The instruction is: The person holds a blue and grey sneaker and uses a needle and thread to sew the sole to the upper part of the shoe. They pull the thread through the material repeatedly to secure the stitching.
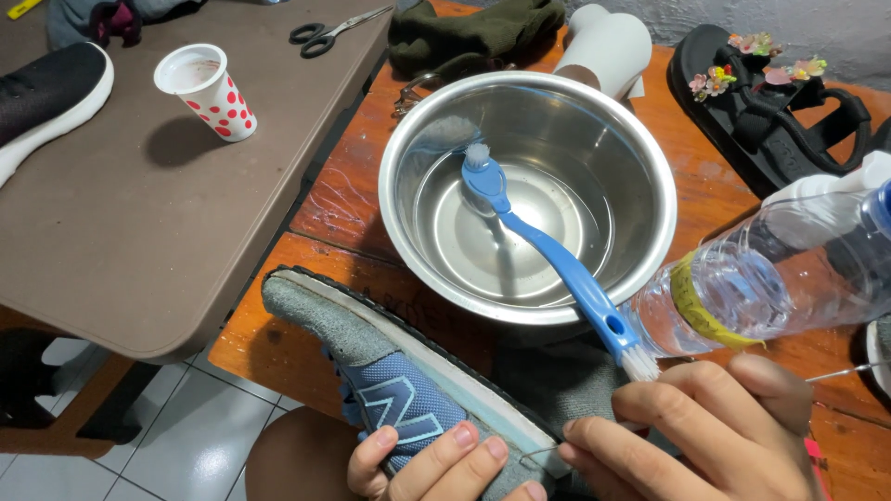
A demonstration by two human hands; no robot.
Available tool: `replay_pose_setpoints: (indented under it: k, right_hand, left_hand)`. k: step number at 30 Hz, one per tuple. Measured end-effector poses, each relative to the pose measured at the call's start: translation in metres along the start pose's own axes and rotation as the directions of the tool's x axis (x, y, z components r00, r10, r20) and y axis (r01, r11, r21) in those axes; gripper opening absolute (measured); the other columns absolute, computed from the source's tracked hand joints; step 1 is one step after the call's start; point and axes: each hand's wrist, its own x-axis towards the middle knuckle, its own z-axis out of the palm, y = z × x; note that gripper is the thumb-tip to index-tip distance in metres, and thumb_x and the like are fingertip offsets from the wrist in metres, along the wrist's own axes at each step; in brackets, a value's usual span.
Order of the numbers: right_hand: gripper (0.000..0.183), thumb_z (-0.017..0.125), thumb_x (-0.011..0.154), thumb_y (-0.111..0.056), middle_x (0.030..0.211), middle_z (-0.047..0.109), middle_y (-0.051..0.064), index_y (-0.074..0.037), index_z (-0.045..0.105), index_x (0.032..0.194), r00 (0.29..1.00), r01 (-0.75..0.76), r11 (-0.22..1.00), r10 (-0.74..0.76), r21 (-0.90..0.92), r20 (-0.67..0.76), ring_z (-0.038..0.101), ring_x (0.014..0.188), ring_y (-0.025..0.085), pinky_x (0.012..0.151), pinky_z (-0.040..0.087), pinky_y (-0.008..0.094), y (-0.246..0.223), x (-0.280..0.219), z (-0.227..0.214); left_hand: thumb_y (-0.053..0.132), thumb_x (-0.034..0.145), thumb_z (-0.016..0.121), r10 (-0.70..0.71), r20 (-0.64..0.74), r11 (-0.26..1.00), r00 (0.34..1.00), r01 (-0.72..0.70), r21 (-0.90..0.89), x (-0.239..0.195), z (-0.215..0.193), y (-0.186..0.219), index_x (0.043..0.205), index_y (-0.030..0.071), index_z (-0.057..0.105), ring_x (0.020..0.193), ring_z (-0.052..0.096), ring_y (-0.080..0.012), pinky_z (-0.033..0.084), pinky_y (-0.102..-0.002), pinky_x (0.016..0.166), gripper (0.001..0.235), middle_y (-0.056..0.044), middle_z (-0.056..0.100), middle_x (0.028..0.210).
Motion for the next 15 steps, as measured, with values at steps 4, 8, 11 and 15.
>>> replay_pose_setpoints:
  k: [4, 8, 11, 15]
  right_hand:
    - [0.023, 0.062, 0.089, -0.038, 0.065, 0.055, -0.006, -0.027, 0.066, 0.070, 1.000, 0.022, 1.000, -0.023, -0.019, -0.020, 0.048, 0.057, 0.016, 0.068, 0.028, 0.036, 0.000, 0.003, -0.001]
    - [0.022, 0.064, 0.090, -0.036, 0.066, 0.055, -0.006, -0.026, 0.065, 0.070, 1.000, 0.015, 0.999, -0.015, -0.028, -0.017, 0.048, 0.059, 0.016, 0.077, 0.028, 0.036, 0.000, 0.000, -0.001]
    - [0.021, 0.065, 0.089, -0.038, 0.068, 0.057, -0.007, -0.031, 0.068, 0.069, 0.997, -0.059, 0.998, 0.059, -0.007, 0.046, 0.052, 0.063, 0.014, 0.077, 0.028, 0.037, -0.005, -0.001, -0.006]
    - [0.019, 0.066, 0.090, -0.037, 0.072, 0.059, -0.008, -0.029, 0.067, 0.073, 0.994, -0.041, 0.999, 0.041, -0.003, 0.098, 0.053, 0.063, 0.015, 0.071, 0.030, 0.036, -0.003, 0.002, -0.008]
  left_hand:
    - [0.050, 0.103, 0.046, 0.026, -0.001, 1.000, 1.000, -0.026, -0.008, -0.001, 0.000, -0.003, 0.108, 0.044, 0.057, 0.092, 0.064, 0.0031, 0.036, -0.038, 0.104, 0.013, 0.026, 0.063, 0.095]
    - [0.053, 0.104, 0.045, 0.116, -0.055, 0.993, 0.992, -0.116, 0.001, -0.005, 0.006, -0.013, 0.116, 0.044, 0.056, 0.092, 0.063, 0.0035, 0.036, -0.038, 0.105, 0.019, 0.027, 0.063, 0.098]
    - [0.052, 0.104, 0.044, 0.110, -0.108, 0.994, 0.988, -0.109, 0.013, -0.005, 0.011, -0.011, 0.117, 0.043, 0.056, 0.090, 0.063, 0.0033, 0.037, -0.038, 0.103, 0.020, 0.027, 0.062, 0.096]
    - [0.052, 0.104, 0.044, 0.103, -0.105, 0.995, 0.989, -0.102, 0.014, -0.007, 0.010, -0.012, 0.117, 0.043, 0.056, 0.091, 0.063, 0.0036, 0.037, -0.038, 0.104, 0.020, 0.027, 0.063, 0.096]
